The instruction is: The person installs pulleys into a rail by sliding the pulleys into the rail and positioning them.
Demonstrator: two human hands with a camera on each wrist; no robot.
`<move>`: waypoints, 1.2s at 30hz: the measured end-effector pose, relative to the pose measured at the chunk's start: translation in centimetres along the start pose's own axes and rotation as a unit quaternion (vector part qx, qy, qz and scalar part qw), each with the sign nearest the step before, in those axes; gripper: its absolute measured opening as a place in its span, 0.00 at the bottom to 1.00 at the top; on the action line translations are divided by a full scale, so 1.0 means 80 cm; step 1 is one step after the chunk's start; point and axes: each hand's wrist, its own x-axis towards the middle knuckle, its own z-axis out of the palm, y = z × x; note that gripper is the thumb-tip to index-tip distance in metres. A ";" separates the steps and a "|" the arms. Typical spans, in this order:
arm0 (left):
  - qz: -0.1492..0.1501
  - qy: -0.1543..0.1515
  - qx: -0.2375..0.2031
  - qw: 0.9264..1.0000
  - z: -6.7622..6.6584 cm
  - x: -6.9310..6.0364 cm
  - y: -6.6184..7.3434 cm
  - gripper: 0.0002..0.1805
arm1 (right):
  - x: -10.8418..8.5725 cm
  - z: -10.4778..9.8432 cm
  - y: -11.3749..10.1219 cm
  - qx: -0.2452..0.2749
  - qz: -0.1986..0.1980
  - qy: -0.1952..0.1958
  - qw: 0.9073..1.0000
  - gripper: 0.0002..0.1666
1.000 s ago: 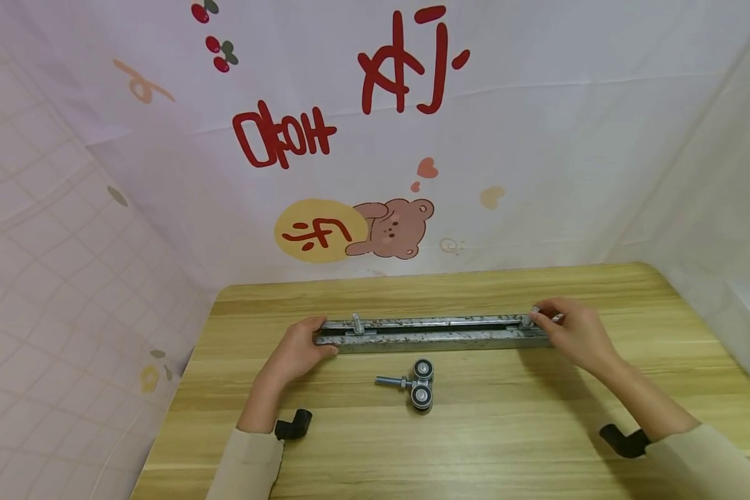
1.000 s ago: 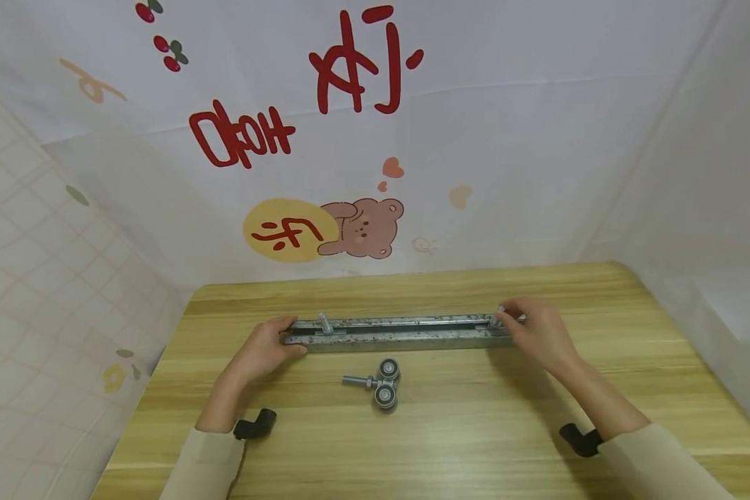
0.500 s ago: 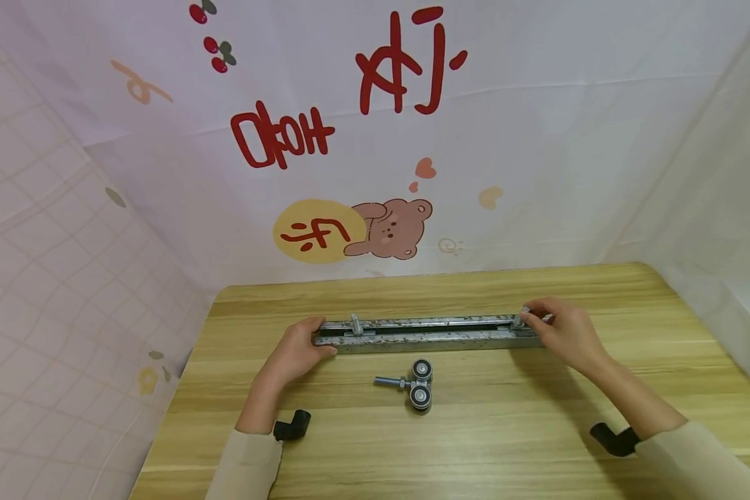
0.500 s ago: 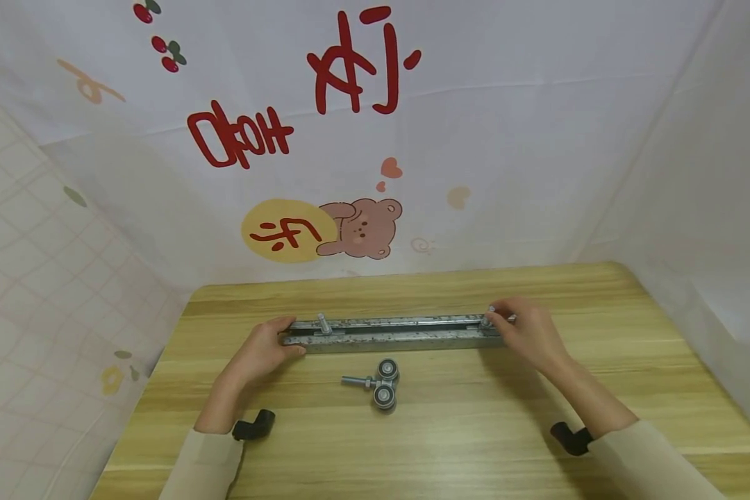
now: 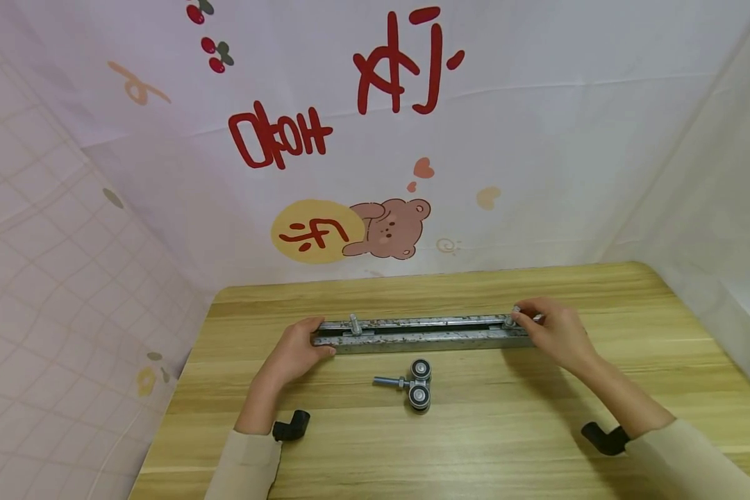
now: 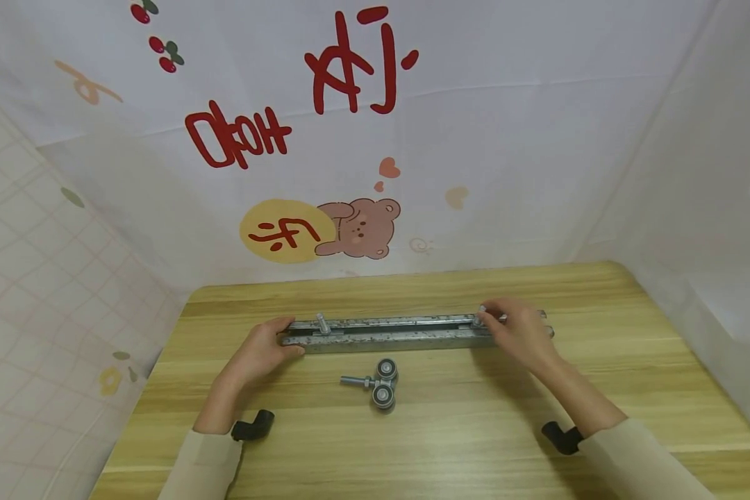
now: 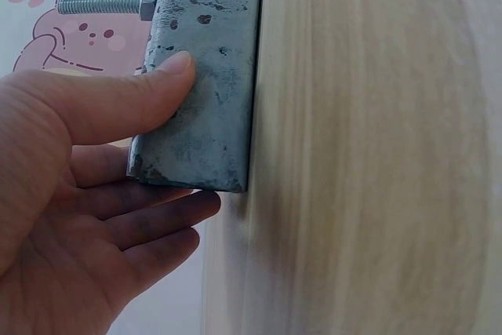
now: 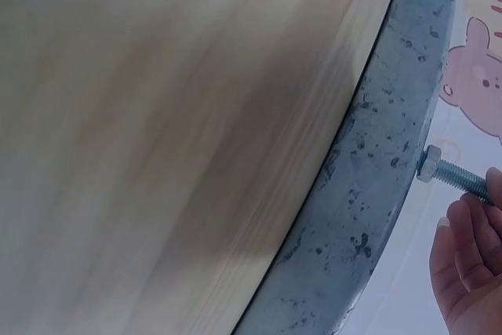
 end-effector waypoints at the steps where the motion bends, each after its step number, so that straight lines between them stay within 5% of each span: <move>1: 0.000 0.000 -0.001 1.000 0.000 0.000 0.000 0.41 | 0.000 0.001 -0.001 0.001 0.001 -0.002 1.000 0.08; 36: -0.002 -0.001 -0.011 1.000 0.000 0.000 0.001 0.41 | 0.009 0.024 -0.016 0.014 -0.022 -0.014 1.000 0.10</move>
